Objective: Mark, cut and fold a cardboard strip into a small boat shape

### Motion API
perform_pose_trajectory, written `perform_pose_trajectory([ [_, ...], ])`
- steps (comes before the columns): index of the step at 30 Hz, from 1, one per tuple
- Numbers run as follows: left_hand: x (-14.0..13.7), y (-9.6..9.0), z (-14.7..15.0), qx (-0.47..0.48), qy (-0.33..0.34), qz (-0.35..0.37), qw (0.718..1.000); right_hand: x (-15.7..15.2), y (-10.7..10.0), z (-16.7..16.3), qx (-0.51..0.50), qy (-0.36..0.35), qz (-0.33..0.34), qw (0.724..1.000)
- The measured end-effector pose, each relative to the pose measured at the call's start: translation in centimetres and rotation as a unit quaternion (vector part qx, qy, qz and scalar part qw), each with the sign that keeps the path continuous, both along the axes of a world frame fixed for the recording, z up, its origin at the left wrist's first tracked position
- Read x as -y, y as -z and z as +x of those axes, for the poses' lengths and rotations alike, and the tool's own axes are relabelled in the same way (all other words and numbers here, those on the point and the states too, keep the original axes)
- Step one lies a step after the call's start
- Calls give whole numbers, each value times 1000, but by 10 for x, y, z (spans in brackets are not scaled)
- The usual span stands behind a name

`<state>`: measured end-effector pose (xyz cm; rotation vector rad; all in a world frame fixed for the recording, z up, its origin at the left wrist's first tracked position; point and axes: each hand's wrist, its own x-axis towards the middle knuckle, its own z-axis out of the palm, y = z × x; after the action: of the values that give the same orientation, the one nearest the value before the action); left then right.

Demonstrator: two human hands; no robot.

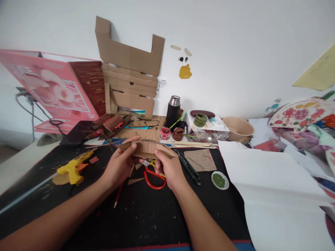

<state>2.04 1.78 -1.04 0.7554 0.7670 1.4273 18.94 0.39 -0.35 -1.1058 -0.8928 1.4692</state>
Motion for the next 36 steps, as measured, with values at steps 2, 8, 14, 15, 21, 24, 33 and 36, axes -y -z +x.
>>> perform_pose_trajectory([
  [2,1,-2,1,-7,16,4,1000,0,0,0,-2,-6,3,1000],
  [8,-1,0,1,-23,-29,-6,999,-4,1,1,-7,-4,19,1000],
  [14,2,0,0,-55,-48,20,997,-5,5,1,27,0,41,999],
  [15,3,-1,0,-61,-51,25,997,-4,5,0,32,0,46,998],
  [21,8,-3,1,-92,-65,41,993,-3,5,-1,36,14,63,997],
  [24,8,-4,1,-104,-67,47,991,-3,7,-2,23,28,65,997],
  [33,8,-3,2,-101,-61,38,992,-2,10,-5,-30,-8,50,998],
  [36,9,-3,3,-111,-61,38,991,-2,9,-6,-22,3,52,998],
])
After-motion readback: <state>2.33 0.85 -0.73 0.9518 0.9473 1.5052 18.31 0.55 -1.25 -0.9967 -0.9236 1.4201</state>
